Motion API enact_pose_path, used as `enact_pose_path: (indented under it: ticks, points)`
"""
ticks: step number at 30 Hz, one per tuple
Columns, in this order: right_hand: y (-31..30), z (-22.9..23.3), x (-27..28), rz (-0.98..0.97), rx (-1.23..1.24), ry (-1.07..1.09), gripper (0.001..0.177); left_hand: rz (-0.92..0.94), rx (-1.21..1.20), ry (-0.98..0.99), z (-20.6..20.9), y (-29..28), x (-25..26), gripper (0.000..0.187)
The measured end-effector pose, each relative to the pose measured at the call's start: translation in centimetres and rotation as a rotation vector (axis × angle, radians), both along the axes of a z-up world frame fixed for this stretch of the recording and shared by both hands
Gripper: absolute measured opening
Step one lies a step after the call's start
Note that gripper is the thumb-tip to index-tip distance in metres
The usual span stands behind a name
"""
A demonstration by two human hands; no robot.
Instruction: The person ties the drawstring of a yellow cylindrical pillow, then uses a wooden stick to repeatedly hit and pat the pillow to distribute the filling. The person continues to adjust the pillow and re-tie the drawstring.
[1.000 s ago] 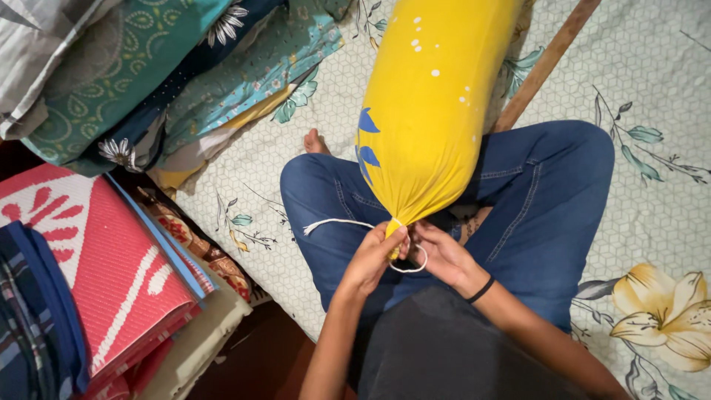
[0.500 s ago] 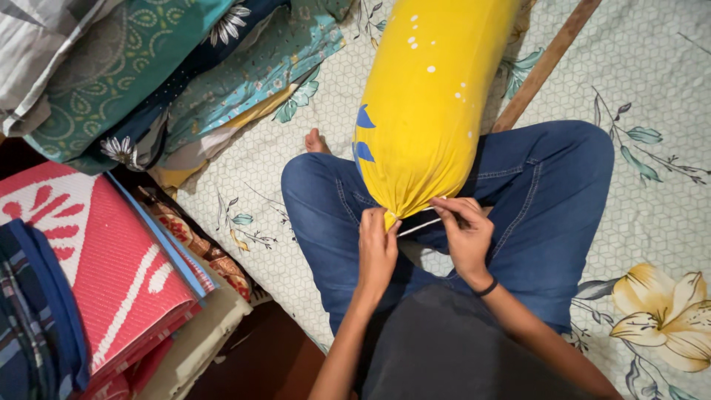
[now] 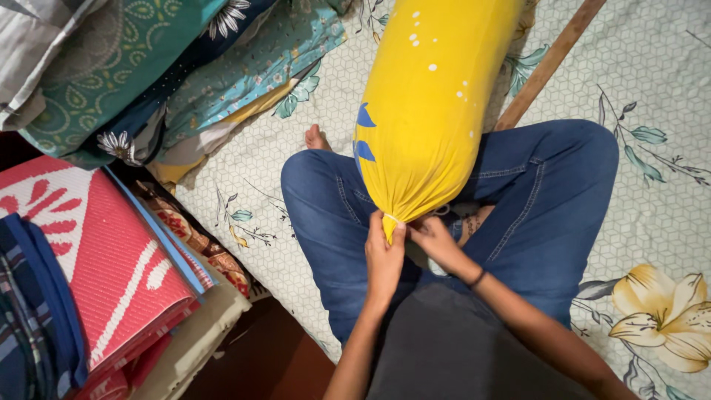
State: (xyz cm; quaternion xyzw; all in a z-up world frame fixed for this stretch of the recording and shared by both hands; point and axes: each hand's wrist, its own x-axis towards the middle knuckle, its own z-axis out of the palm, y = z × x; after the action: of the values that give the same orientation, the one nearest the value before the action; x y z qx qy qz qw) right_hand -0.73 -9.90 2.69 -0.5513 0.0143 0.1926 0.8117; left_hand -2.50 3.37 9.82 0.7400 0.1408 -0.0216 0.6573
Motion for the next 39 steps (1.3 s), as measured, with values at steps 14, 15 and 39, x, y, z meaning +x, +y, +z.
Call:
enact_pose_path:
  ticks: [14,15,39]
  points:
    - [7.7,-6.2,7.6,0.248,1.096,0.570,0.017,-0.089,-1.295,0.654,0.4,2.5,2.2,0.019]
    - [7.8,-6.3,7.8,0.276,1.182,0.520,0.014,-0.080,-1.374,0.635,0.1,2.3,2.2,0.026]
    - [-7.4,7.8,2.5,-0.240,-0.887,-0.795,0.019,-0.442,-0.374,0.301,0.3,2.3,3.5,0.026]
